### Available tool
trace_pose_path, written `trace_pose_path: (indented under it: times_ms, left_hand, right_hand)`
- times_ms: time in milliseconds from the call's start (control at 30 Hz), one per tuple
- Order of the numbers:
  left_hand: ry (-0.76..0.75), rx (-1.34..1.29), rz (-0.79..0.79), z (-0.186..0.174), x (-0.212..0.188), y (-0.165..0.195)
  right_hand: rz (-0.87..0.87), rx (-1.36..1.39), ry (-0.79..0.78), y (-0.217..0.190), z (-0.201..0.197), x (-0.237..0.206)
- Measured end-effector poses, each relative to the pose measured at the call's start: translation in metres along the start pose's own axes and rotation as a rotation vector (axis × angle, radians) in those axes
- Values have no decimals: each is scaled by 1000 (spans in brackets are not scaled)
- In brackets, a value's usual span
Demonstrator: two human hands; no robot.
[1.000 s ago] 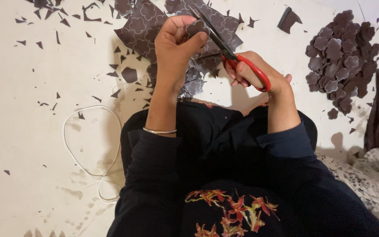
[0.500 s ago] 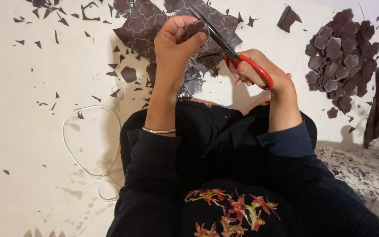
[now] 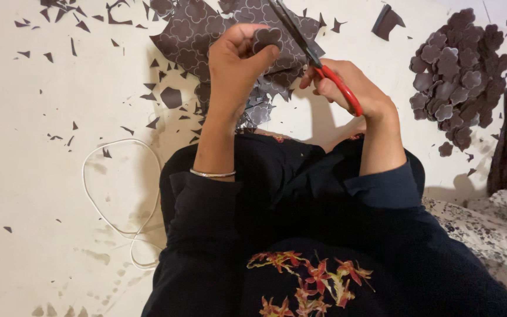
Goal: The person sits on the floor and uses red-handled scissors to cut a dark brown patterned fabric. They carefully trim the edges to create small, flower-shaped pieces, which accumulate in a pile to the right.
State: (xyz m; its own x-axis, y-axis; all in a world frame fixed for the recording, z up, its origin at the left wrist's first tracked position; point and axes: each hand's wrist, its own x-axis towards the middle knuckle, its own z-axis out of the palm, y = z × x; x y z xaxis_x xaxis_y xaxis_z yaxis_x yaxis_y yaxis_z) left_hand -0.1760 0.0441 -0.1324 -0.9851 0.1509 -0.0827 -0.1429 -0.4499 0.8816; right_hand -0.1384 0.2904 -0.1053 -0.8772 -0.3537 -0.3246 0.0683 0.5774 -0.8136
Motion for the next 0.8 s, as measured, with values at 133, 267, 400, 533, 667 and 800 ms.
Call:
trace_pose_path:
  times_ms: [133,267,400,533,667,800]
  left_hand:
    - [-15,27,9,0,0,-2]
    - [-14,56,9,0,1,-2]
    - [-34,28,-2,0,-1,-1]
    - [-43,23,3,0,-1,0]
    - [-36,49,7,0,-1,2]
    - [-49,50,-1,0,-2,4]
  right_hand:
    - [-38,-52,-22,3,0,1]
    - [-70,-37,-29,3,1,-1]
    - [-46,-66,-30,0,2,-1]
    - [-1,-67,-40,-5,2,0]
    - [14,-43,-59,-11,2,-1]
    - [20,-25,-70,-17,-1,-2]
